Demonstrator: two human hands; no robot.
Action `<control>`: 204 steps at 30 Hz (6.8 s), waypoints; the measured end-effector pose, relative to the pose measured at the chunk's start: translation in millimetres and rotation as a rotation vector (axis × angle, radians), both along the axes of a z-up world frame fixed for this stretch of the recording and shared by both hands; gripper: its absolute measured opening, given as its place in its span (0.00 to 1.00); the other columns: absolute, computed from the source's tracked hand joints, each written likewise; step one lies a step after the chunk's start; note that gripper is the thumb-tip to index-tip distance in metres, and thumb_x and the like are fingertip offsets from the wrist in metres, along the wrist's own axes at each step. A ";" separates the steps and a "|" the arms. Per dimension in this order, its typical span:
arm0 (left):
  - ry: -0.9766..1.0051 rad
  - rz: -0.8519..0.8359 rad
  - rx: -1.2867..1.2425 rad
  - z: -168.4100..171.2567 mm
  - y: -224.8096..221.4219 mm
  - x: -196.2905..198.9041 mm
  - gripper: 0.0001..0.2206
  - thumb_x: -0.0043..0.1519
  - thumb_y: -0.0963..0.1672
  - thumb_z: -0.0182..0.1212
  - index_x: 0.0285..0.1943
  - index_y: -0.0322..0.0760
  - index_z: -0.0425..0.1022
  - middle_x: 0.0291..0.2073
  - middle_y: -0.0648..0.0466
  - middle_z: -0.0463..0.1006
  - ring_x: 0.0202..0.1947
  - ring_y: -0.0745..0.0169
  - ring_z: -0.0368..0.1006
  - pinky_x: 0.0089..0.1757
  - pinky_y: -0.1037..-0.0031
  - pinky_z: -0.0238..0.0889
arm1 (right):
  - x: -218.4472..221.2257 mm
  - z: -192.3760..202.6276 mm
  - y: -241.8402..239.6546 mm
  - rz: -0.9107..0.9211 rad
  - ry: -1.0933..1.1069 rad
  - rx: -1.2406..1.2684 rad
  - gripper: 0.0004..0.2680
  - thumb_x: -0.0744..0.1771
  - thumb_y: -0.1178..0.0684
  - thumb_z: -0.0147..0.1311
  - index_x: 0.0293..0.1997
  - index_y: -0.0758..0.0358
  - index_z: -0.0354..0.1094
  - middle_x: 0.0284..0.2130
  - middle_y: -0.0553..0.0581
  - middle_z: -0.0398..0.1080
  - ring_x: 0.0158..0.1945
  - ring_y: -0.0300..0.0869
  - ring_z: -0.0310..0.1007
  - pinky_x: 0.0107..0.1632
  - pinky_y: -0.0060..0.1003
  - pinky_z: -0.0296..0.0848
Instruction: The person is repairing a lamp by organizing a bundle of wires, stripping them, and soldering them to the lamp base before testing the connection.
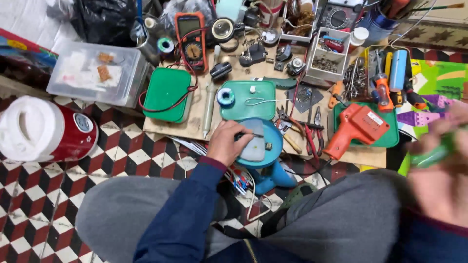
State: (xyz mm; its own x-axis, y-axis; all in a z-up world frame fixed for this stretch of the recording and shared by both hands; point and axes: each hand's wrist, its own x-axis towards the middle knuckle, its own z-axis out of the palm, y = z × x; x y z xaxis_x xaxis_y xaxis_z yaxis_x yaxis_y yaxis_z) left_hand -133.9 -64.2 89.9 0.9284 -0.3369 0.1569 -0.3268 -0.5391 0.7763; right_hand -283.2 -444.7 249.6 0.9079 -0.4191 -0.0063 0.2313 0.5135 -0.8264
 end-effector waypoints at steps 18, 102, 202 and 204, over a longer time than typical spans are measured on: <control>0.017 -0.048 0.001 -27.4 12.4 2.6 0.04 0.66 0.49 0.72 0.47 0.57 0.83 0.41 0.64 0.79 0.53 0.58 0.75 0.55 0.61 0.72 | 129.4 -72.6 152.7 0.509 0.604 -0.663 0.06 0.73 0.55 0.60 0.48 0.70 0.76 0.29 0.66 0.72 0.16 0.47 0.71 0.17 0.38 0.65; -0.185 -0.330 -0.113 21.7 -9.7 12.0 0.04 0.69 0.46 0.72 0.49 0.55 0.84 0.73 0.56 0.75 0.76 0.47 0.67 0.72 0.51 0.61 | 80.9 -57.6 126.4 0.319 0.570 -1.024 0.11 0.77 0.48 0.54 0.50 0.63 0.80 0.16 0.62 0.71 0.14 0.44 0.66 0.23 0.38 0.69; 0.496 0.097 -0.333 42.5 -1.6 -10.4 0.23 0.72 0.51 0.64 0.66 0.30 0.84 0.24 0.52 0.80 0.33 0.57 0.82 0.40 0.63 0.76 | 36.0 -87.8 147.7 0.244 0.649 -1.364 0.15 0.76 0.37 0.53 0.43 0.56 0.73 0.36 0.66 0.79 0.52 0.69 0.81 0.56 0.64 0.79; 0.506 0.091 -0.326 42.4 -1.1 -10.6 0.23 0.71 0.52 0.65 0.65 0.30 0.84 0.24 0.53 0.80 0.33 0.56 0.82 0.39 0.62 0.76 | 35.8 -88.0 147.1 0.241 0.667 -1.364 0.14 0.76 0.37 0.54 0.43 0.55 0.73 0.38 0.66 0.79 0.52 0.68 0.81 0.56 0.64 0.79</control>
State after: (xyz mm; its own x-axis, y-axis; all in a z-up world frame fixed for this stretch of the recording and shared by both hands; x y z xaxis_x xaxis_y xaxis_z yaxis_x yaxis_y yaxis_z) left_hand -144.5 -65.3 132.3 0.9376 -0.2614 -0.2294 0.1618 -0.2562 0.9530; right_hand -247.4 -297.7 161.6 0.9407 -0.2923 -0.1720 -0.3353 -0.7260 -0.6004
